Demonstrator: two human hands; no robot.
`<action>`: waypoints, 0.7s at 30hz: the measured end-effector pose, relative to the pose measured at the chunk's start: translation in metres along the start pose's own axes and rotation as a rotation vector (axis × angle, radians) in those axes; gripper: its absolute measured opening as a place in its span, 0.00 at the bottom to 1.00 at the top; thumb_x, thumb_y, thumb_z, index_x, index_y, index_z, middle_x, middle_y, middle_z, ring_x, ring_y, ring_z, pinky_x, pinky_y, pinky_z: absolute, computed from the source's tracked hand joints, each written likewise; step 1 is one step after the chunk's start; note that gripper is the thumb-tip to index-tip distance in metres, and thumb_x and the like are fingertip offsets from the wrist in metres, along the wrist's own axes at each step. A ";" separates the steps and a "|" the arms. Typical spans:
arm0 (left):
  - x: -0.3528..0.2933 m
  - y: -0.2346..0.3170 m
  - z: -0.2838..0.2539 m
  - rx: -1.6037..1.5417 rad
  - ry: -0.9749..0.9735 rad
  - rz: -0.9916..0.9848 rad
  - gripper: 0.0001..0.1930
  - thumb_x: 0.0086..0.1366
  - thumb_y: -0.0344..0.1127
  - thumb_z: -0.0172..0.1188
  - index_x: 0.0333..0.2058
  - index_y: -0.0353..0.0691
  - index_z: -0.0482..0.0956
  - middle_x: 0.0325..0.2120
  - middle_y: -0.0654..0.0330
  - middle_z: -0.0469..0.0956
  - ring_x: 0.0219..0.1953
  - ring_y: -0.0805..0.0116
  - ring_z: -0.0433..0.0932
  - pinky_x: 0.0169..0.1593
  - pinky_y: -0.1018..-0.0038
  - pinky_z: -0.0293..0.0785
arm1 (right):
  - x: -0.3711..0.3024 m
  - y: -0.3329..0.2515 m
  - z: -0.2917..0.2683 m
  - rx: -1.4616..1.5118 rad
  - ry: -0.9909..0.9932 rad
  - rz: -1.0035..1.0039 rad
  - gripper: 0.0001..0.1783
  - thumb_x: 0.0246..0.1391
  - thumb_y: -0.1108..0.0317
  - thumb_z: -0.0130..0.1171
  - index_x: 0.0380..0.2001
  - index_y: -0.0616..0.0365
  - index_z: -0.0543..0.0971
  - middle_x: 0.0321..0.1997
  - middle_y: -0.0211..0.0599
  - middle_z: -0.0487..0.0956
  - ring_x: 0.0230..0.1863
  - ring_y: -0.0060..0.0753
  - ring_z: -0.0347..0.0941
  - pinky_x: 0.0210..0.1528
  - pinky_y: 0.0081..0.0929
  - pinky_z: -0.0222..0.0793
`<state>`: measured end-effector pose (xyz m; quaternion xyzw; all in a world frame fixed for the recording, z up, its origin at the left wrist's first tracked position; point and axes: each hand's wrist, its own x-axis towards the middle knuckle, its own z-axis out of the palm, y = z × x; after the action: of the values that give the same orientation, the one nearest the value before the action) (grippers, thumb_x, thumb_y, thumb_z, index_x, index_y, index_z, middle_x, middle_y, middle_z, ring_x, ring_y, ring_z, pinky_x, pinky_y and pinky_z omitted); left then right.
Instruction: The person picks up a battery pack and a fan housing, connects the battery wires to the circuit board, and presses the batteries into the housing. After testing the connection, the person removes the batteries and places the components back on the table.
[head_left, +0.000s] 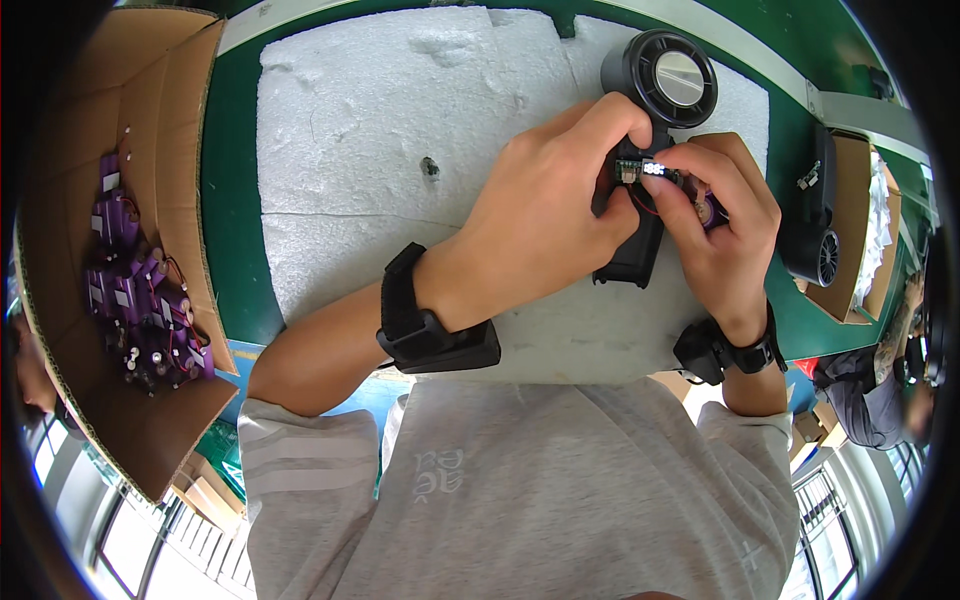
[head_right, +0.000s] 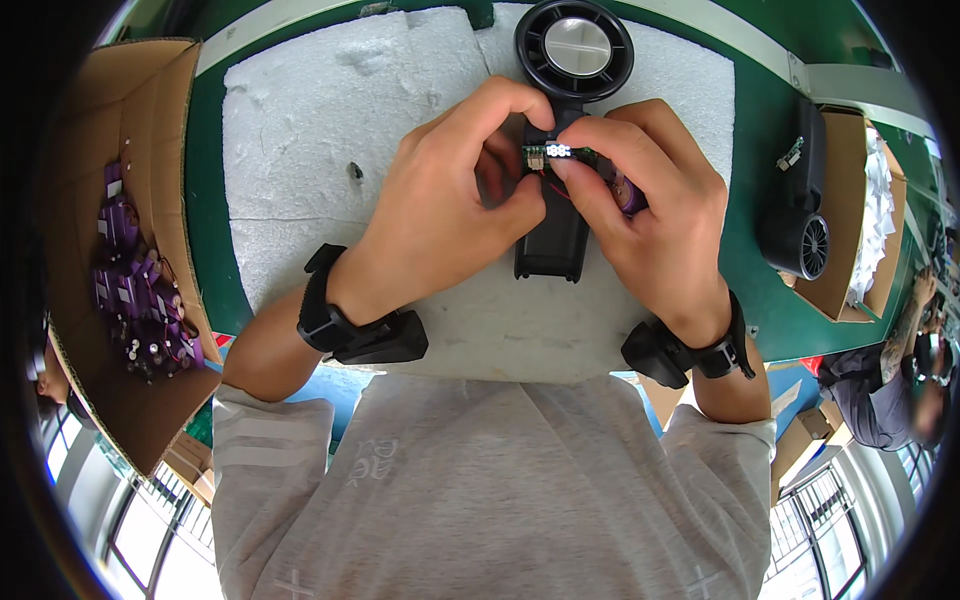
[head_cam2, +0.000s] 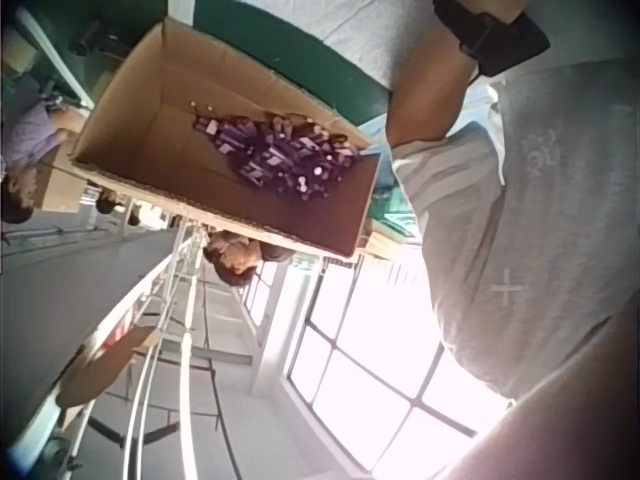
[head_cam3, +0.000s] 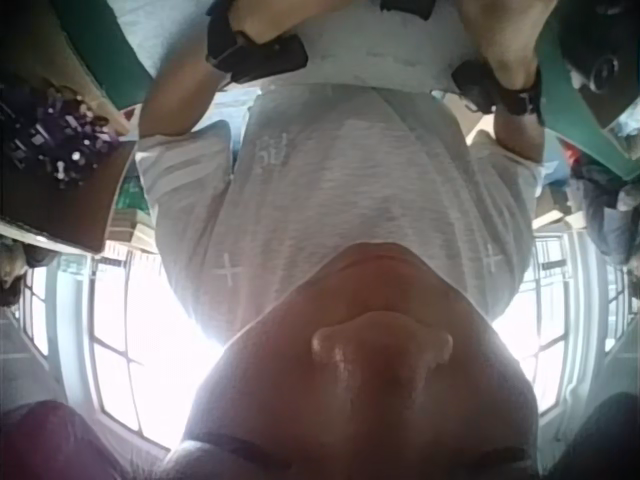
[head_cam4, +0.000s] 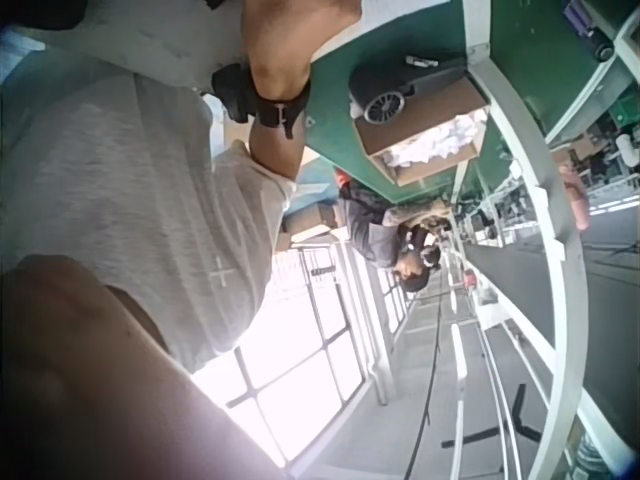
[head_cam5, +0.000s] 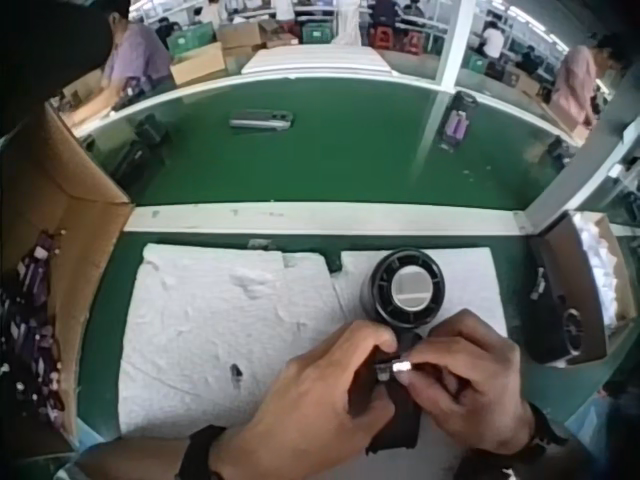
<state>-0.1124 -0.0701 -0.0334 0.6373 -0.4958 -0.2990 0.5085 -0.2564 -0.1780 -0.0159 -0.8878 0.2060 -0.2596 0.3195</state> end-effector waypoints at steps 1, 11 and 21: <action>0.000 0.000 0.000 0.000 -0.001 0.000 0.19 0.51 0.23 0.61 0.43 0.43 0.71 0.21 0.60 0.74 0.22 0.71 0.75 0.27 0.75 0.72 | 0.000 0.000 0.000 -0.005 0.010 -0.012 0.12 0.42 0.79 0.68 0.34 0.58 0.81 0.31 0.32 0.76 0.21 0.21 0.68 0.22 0.18 0.62; 0.002 -0.001 0.000 0.010 -0.002 -0.010 0.18 0.51 0.23 0.61 0.41 0.43 0.70 0.19 0.60 0.73 0.20 0.72 0.74 0.25 0.76 0.71 | -0.001 -0.002 0.002 -0.016 0.062 -0.001 0.11 0.42 0.78 0.68 0.33 0.58 0.81 0.30 0.33 0.76 0.22 0.22 0.70 0.23 0.19 0.64; 0.001 -0.003 0.000 0.004 0.004 0.008 0.18 0.51 0.23 0.61 0.42 0.43 0.70 0.19 0.60 0.73 0.20 0.72 0.74 0.26 0.76 0.71 | -0.002 -0.008 0.001 -0.036 0.064 0.049 0.10 0.43 0.77 0.69 0.32 0.60 0.81 0.28 0.34 0.77 0.23 0.22 0.71 0.24 0.18 0.65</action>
<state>-0.1110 -0.0715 -0.0362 0.6370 -0.4980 -0.2945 0.5094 -0.2553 -0.1709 -0.0117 -0.8793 0.2424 -0.2764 0.3027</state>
